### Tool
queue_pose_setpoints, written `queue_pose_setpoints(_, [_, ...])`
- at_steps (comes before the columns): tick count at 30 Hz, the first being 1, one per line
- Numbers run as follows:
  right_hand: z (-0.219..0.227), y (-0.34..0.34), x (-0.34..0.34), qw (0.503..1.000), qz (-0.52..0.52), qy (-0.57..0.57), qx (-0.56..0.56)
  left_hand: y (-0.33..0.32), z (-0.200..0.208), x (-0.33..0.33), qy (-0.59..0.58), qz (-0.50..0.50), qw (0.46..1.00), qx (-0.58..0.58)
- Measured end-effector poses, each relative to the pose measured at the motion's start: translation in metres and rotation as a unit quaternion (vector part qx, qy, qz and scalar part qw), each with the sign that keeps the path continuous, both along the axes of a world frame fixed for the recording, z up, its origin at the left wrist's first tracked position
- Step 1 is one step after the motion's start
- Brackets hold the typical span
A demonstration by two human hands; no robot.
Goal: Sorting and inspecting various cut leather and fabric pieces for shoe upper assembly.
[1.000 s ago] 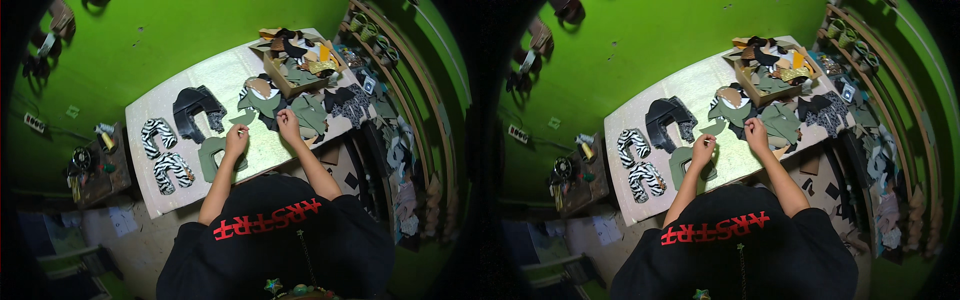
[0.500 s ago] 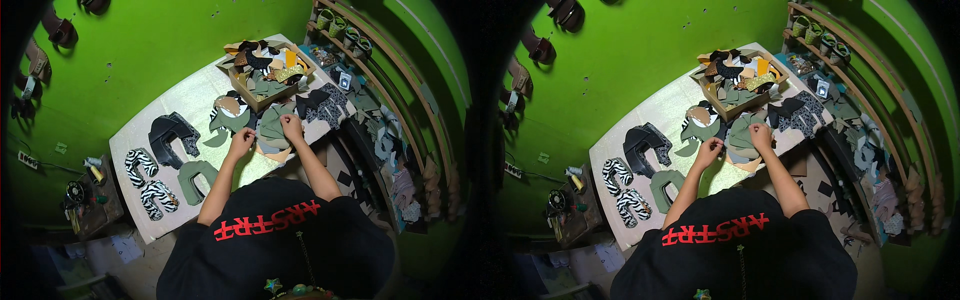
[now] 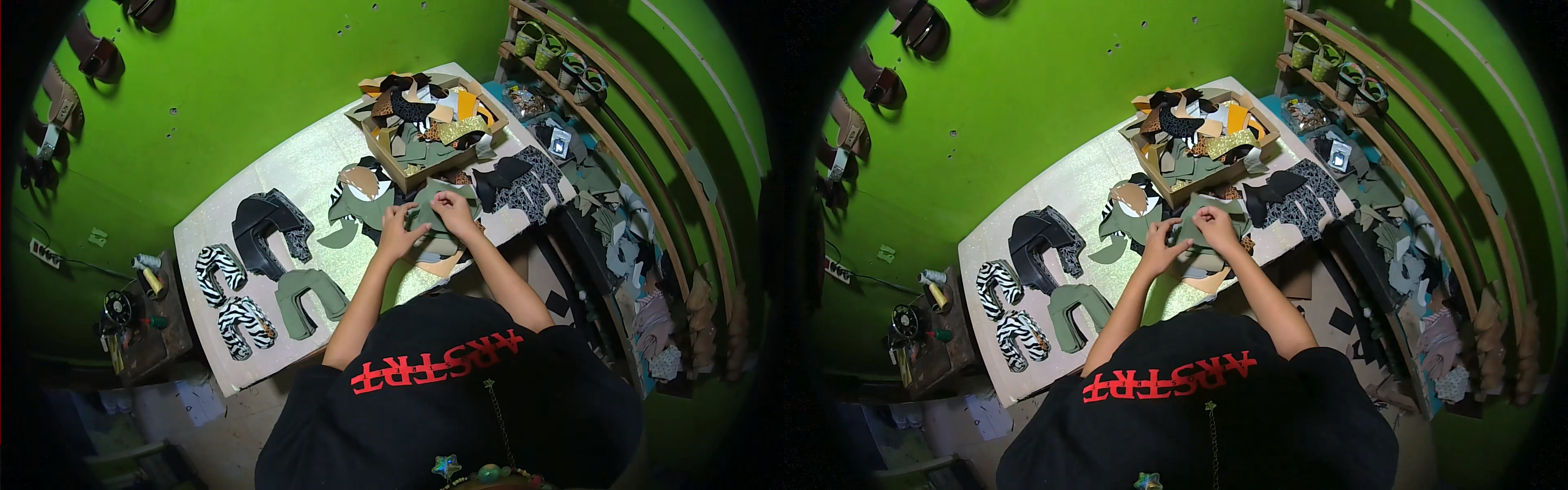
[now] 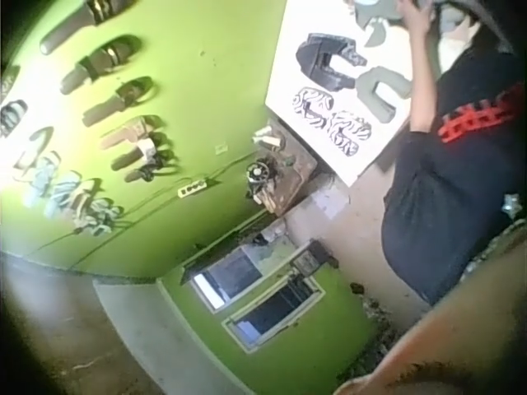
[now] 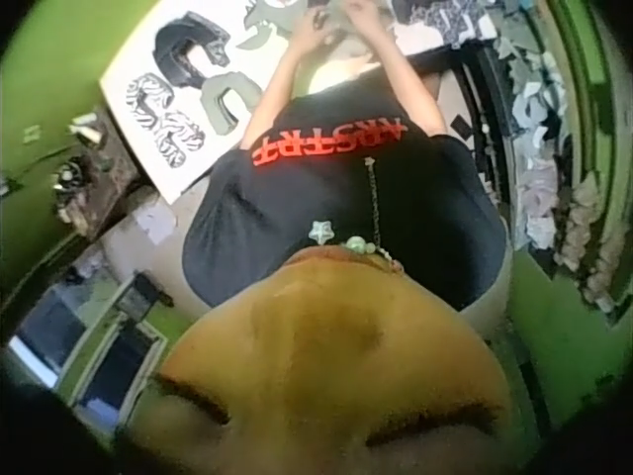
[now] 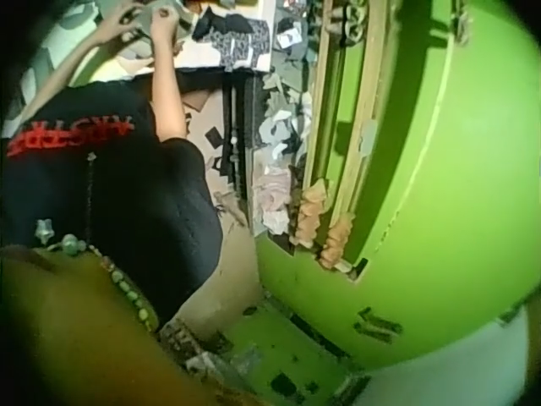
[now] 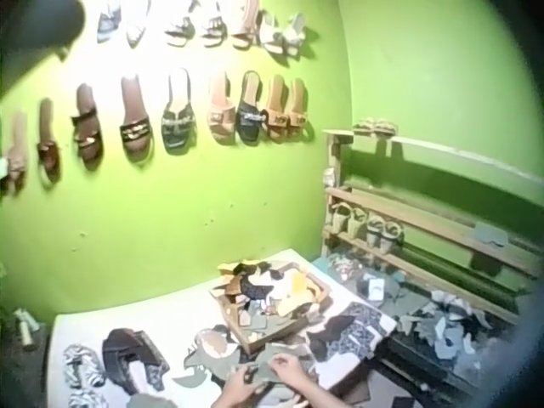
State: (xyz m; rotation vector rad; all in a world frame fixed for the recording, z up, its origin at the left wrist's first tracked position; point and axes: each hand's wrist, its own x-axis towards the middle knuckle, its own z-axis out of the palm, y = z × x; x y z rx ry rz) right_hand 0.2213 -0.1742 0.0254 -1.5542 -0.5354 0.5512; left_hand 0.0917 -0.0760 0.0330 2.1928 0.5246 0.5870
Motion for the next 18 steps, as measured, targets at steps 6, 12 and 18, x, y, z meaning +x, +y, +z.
queue_pose_setpoints(6, [0.014,0.007,-0.013,0.996,0.066,-0.015,0.056,0.013,0.008,0.001,-0.047,-0.035,0.987,-0.152])
queue_pose_setpoints(12, [0.011,0.013,-0.017,0.996,-0.025,-0.055,0.061,0.022,0.039,-0.025,-0.138,-0.077,0.959,-0.236])
queue_pose_setpoints(18, [0.011,0.047,-0.055,0.989,0.080,-0.106,0.070,0.044,0.057,-0.076,-0.198,-0.111,0.816,-0.532])
